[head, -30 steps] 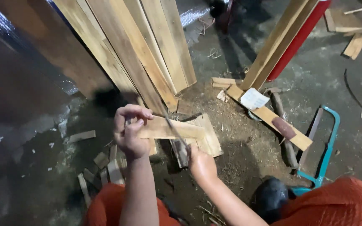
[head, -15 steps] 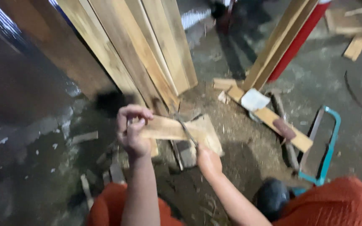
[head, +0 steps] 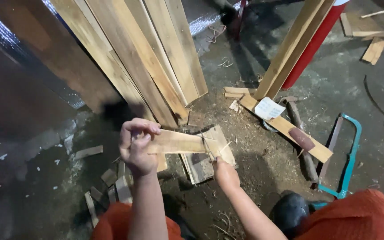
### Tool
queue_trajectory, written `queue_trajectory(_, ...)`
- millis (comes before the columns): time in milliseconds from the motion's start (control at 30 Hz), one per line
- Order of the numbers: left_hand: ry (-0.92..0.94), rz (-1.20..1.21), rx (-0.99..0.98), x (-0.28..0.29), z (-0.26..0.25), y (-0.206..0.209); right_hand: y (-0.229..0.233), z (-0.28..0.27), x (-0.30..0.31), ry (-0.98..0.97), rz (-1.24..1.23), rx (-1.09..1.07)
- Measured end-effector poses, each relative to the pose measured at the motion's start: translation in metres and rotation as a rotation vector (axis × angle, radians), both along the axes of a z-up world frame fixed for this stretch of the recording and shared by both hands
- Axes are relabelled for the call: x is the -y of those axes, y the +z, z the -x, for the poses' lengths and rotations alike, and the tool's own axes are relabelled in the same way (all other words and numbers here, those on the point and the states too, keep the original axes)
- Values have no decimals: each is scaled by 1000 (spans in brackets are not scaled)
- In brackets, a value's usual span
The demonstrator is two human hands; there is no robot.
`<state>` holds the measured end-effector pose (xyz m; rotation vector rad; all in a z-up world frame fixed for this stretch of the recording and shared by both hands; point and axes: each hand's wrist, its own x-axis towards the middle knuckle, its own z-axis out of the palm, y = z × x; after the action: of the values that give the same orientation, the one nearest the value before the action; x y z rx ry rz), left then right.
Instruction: A person uses a curved blade to scrape a wooden strip and then uses sandpaper to smooth the surface while sitting on a workshop floor.
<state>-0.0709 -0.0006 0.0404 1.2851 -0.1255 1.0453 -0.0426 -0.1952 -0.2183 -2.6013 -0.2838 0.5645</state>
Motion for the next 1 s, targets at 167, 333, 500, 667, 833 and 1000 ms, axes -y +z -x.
queue_trajectory(167, -17, -12, -1, -2, 3, -1, 91, 27, -20, 150, -77, 205)
queue_trajectory(333, -25, -1, 37, 2, -1, -3, 9, 5, 2, 57, -68, 115)
queue_trajectory(500, -68, 51, 11, 4, 6, -8, 48, 22, -8, 69, -116, 69)
queue_trajectory(667, -90, 35, 12, 1, 7, -3, 15, 16, -2, 12, -107, 109)
queue_trajectory(833, -107, 15, 38, -4, -5, -4, 14, 0, -11, -2, -85, 96)
queue_trajectory(1000, -129, 16, 42, -5, 1, -6, 44, 18, -14, 121, -104, 227)
